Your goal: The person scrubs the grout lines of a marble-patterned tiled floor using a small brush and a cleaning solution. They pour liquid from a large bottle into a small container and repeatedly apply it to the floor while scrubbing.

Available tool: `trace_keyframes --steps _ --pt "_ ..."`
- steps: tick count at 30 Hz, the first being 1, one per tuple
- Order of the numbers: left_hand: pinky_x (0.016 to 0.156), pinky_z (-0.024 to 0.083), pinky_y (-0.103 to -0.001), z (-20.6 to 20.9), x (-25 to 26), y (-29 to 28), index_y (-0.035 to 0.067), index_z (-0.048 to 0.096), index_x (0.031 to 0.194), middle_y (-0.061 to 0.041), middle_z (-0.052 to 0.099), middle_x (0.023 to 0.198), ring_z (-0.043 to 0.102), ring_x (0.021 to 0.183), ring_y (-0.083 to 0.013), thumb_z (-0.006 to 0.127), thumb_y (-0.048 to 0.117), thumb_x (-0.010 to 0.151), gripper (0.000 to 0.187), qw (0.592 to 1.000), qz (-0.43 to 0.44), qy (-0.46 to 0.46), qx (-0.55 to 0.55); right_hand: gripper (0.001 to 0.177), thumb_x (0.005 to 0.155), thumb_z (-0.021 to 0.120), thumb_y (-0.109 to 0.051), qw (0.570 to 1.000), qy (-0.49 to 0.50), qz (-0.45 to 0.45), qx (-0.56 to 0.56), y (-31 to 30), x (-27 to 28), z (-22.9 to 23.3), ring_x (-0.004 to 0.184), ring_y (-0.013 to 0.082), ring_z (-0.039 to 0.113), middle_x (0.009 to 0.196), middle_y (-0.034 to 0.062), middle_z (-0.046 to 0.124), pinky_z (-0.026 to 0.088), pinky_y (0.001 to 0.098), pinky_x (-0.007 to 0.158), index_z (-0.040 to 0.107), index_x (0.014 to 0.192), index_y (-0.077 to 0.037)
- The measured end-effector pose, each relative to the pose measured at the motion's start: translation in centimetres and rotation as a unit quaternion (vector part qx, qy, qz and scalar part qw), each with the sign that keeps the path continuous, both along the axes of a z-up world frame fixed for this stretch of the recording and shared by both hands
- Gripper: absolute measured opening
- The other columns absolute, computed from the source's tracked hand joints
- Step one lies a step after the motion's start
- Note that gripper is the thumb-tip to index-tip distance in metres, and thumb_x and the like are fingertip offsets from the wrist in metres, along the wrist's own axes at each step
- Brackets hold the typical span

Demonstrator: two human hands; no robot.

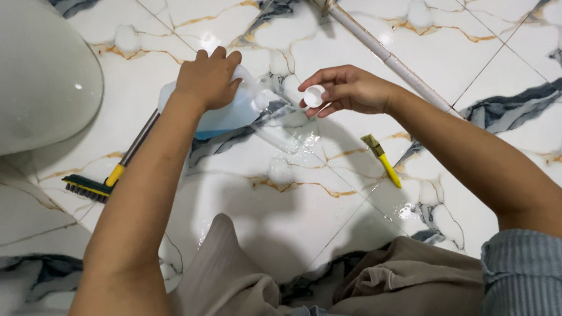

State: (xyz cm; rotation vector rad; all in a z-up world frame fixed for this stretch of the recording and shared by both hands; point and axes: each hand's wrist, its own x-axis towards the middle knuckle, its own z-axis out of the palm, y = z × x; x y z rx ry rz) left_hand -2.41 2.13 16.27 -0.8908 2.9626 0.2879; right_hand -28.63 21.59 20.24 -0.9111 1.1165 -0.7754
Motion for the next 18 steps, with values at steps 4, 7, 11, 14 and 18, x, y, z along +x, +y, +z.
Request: trace_keyframes --steps 4,7,11,14,18 --pt "0.084 0.05 -0.061 -0.8 -1.2 0.7 0.017 0.056 0.13 -0.012 0.058 0.13 0.056 0.118 -0.0392 0.066 0.031 0.09 0.044 0.998 -0.003 -0.052 -0.043 0.038 0.097 0.052 0.001 0.999 0.054 -0.004 0.002 0.1 -0.5 -0.9 0.109 0.0241 0.072 0.119 0.0123 0.069 0.06 0.0349 0.093 0.06 0.135 -0.003" --pt "0.087 0.048 -0.061 -1.5 -2.2 0.9 0.019 0.058 0.13 -0.011 0.059 0.131 0.056 0.12 -0.037 0.064 0.023 0.09 0.041 0.994 0.002 -0.083 -0.077 0.038 0.097 0.052 0.001 0.996 0.093 -0.008 0.004 0.2 -0.8 -1.2 0.108 0.0232 0.073 0.115 0.0108 0.069 0.06 0.0353 0.091 0.061 0.134 -0.003" --pt "0.09 0.046 -0.061 -2.0 -3.0 0.9 0.021 0.059 0.131 -0.01 0.06 0.131 0.056 0.121 -0.0356 0.062 0.019 0.091 0.041 0.99 0.006 -0.097 -0.097 0.038 0.097 0.052 0.0 0.993 0.114 -0.01 0.008 0.5 -1.2 -1.4 0.106 0.0228 0.073 0.113 0.0107 0.07 0.06 0.035 0.088 0.061 0.133 -0.004" --pt "0.086 0.047 -0.061 -1.8 -3.0 0.7 0.019 0.058 0.132 -0.011 0.059 0.132 0.055 0.12 -0.0372 0.063 0.024 0.092 0.04 0.995 0.007 -0.067 -0.079 0.037 0.097 0.053 0.0 0.993 0.114 -0.015 0.009 0.8 -1.6 -1.5 0.106 0.0229 0.073 0.113 0.0109 0.07 0.06 0.035 0.088 0.061 0.133 -0.003" --pt "0.084 0.05 -0.06 -1.5 -2.2 0.2 0.017 0.055 0.133 -0.012 0.057 0.132 0.055 0.119 -0.0384 0.067 0.031 0.091 0.046 0.998 0.009 -0.052 -0.047 0.036 0.097 0.054 -0.002 0.993 0.119 -0.022 0.015 1.2 -2.0 -1.5 0.106 0.0228 0.073 0.115 0.0105 0.071 0.059 0.0347 0.088 0.06 0.133 -0.003"
